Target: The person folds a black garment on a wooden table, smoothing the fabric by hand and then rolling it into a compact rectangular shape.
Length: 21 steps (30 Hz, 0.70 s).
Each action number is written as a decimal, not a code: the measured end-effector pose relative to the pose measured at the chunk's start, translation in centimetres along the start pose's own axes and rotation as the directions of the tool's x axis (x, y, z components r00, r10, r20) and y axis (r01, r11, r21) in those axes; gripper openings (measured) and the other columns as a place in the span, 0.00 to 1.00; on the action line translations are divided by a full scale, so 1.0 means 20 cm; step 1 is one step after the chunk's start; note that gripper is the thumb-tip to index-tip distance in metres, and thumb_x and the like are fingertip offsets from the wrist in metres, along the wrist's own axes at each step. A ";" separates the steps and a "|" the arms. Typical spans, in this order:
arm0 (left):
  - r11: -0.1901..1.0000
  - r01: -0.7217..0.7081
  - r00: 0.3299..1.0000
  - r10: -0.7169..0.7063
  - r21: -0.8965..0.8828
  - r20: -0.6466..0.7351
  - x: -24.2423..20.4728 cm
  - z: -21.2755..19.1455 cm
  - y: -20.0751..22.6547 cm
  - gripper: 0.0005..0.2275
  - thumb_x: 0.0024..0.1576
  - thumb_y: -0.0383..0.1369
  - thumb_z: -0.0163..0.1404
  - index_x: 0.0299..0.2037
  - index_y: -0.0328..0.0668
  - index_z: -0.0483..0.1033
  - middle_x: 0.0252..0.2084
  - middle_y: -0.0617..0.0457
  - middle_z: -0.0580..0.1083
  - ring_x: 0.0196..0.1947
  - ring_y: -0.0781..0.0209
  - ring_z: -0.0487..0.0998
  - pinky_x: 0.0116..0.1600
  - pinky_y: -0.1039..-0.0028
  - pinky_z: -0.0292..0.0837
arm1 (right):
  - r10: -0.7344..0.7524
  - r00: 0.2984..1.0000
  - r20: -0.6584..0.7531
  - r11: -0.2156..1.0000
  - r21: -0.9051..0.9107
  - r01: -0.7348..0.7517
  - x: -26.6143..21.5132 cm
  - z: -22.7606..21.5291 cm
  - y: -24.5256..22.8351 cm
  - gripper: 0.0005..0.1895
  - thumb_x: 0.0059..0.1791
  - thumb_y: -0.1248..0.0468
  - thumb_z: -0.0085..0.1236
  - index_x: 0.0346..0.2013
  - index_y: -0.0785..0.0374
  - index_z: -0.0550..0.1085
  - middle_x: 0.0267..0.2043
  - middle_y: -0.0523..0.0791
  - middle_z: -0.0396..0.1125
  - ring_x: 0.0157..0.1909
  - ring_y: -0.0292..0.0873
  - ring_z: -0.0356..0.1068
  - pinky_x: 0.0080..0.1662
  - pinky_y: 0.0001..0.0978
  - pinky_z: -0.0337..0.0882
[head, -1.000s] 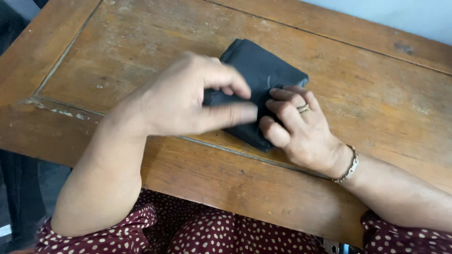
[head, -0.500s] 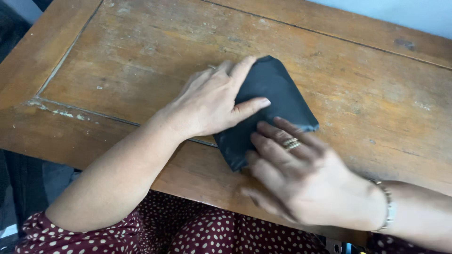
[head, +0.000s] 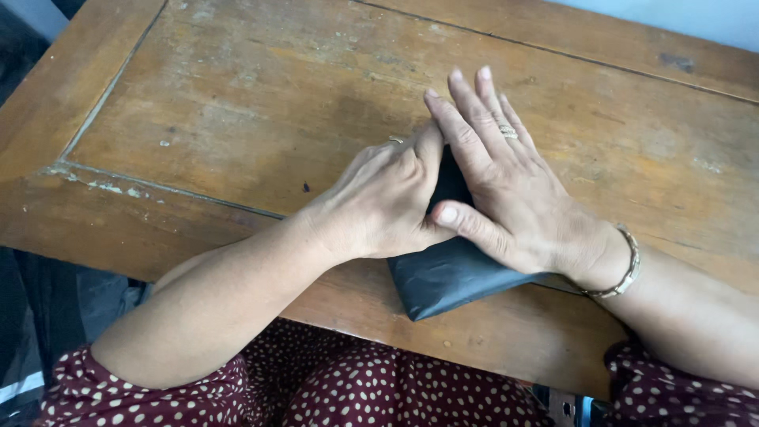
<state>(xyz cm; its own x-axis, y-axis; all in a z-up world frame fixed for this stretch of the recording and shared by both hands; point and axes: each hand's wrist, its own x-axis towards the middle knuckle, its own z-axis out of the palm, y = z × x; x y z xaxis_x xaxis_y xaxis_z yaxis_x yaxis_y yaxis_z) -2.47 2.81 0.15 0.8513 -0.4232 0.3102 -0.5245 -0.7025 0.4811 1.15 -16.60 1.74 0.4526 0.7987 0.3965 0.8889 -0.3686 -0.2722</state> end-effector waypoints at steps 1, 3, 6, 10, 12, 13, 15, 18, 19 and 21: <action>0.999 0.007 1.000 -0.006 0.035 -0.014 0.00 0.01 0.00 0.32 0.56 0.54 0.47 0.54 0.28 0.59 0.46 0.33 0.74 0.39 0.27 0.78 0.37 0.45 0.74 | 0.029 0.996 0.087 0.998 0.046 -0.033 0.00 0.01 0.02 0.48 0.54 0.33 0.21 0.78 0.64 0.40 0.81 0.63 0.33 0.82 0.66 0.24 0.76 0.63 0.32; 0.996 0.000 1.000 0.000 0.086 -0.005 -0.01 0.03 -0.01 0.29 0.55 0.52 0.48 0.49 0.27 0.61 0.42 0.33 0.74 0.37 0.28 0.78 0.37 0.47 0.73 | 0.025 0.994 0.109 1.000 0.011 -0.026 0.01 0.02 0.01 0.49 0.54 0.32 0.22 0.78 0.65 0.40 0.81 0.61 0.34 0.81 0.65 0.24 0.76 0.63 0.33; 0.990 0.006 1.000 -0.006 0.142 0.005 0.00 0.04 -0.01 0.28 0.55 0.49 0.49 0.47 0.23 0.62 0.40 0.30 0.75 0.36 0.28 0.78 0.38 0.48 0.73 | 0.031 0.990 0.140 1.000 -0.008 -0.030 0.01 0.03 0.02 0.51 0.53 0.31 0.23 0.78 0.65 0.40 0.82 0.59 0.34 0.81 0.64 0.25 0.75 0.63 0.35; 0.983 0.040 0.999 -0.035 0.177 -0.030 -0.01 0.06 -0.01 0.34 0.55 0.51 0.49 0.53 0.17 0.61 0.45 0.27 0.74 0.40 0.28 0.77 0.44 0.48 0.73 | 0.057 0.980 0.189 0.998 0.023 -0.062 0.01 0.04 0.03 0.51 0.52 0.31 0.25 0.78 0.64 0.40 0.81 0.59 0.36 0.81 0.63 0.30 0.74 0.59 0.37; 0.980 0.049 0.997 -0.038 0.190 -0.062 -0.02 0.08 -0.01 0.31 0.54 0.51 0.49 0.50 0.20 0.62 0.41 0.30 0.75 0.38 0.30 0.77 0.42 0.49 0.73 | 0.054 0.980 0.192 0.998 0.021 -0.059 0.01 0.05 0.03 0.51 0.52 0.31 0.25 0.78 0.64 0.40 0.81 0.59 0.37 0.81 0.64 0.32 0.74 0.60 0.38; 0.978 0.049 0.995 -0.031 0.205 -0.090 -0.02 0.10 -0.01 0.29 0.53 0.50 0.49 0.47 0.23 0.64 0.38 0.33 0.75 0.35 0.32 0.77 0.40 0.50 0.73 | 0.059 0.980 0.189 0.998 0.016 -0.063 0.01 0.05 0.03 0.51 0.52 0.31 0.25 0.78 0.63 0.40 0.81 0.59 0.38 0.81 0.65 0.33 0.73 0.62 0.38; 0.970 0.055 0.992 -0.027 0.236 -0.121 -0.03 0.11 -0.01 0.29 0.52 0.51 0.50 0.47 0.25 0.64 0.40 0.34 0.74 0.36 0.33 0.77 0.42 0.50 0.72 | 0.046 0.983 0.176 0.999 -0.002 -0.046 0.01 0.05 0.03 0.51 0.52 0.31 0.25 0.78 0.63 0.40 0.81 0.59 0.41 0.81 0.65 0.36 0.72 0.62 0.41; 0.958 0.117 0.983 -0.075 0.261 -0.166 -0.04 0.12 0.01 0.32 0.51 0.54 0.50 0.49 0.26 0.63 0.44 0.35 0.73 0.41 0.33 0.75 0.49 0.50 0.69 | 0.015 0.987 0.160 0.999 -0.030 -0.010 0.00 0.06 0.05 0.50 0.53 0.31 0.25 0.78 0.63 0.41 0.79 0.60 0.47 0.79 0.69 0.42 0.71 0.63 0.45; 0.952 0.174 0.976 -0.132 0.252 -0.176 -0.05 0.13 0.01 0.36 0.51 0.57 0.49 0.52 0.25 0.63 0.46 0.35 0.72 0.44 0.33 0.73 0.53 0.49 0.67 | 0.000 0.987 0.158 0.999 -0.036 0.006 0.00 0.06 0.05 0.49 0.54 0.32 0.26 0.78 0.64 0.42 0.77 0.61 0.50 0.78 0.71 0.45 0.69 0.65 0.48; 0.947 0.196 0.980 -0.177 0.256 -0.096 -0.06 0.08 0.05 0.38 0.52 0.55 0.52 0.58 0.22 0.58 0.48 0.33 0.71 0.46 0.30 0.73 0.53 0.47 0.68 | -0.027 0.988 0.155 0.997 -0.070 0.038 0.00 0.06 0.05 0.48 0.54 0.33 0.24 0.78 0.64 0.44 0.75 0.60 0.54 0.74 0.70 0.51 0.67 0.64 0.52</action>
<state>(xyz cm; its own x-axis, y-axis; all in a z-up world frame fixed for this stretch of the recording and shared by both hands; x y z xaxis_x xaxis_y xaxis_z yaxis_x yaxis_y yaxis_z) -4.01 1.76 -1.10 0.9252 -0.2356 0.2974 -0.3261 -0.8945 0.3059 2.03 -16.45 0.49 0.4119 0.8724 0.2630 0.9083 -0.3701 -0.1949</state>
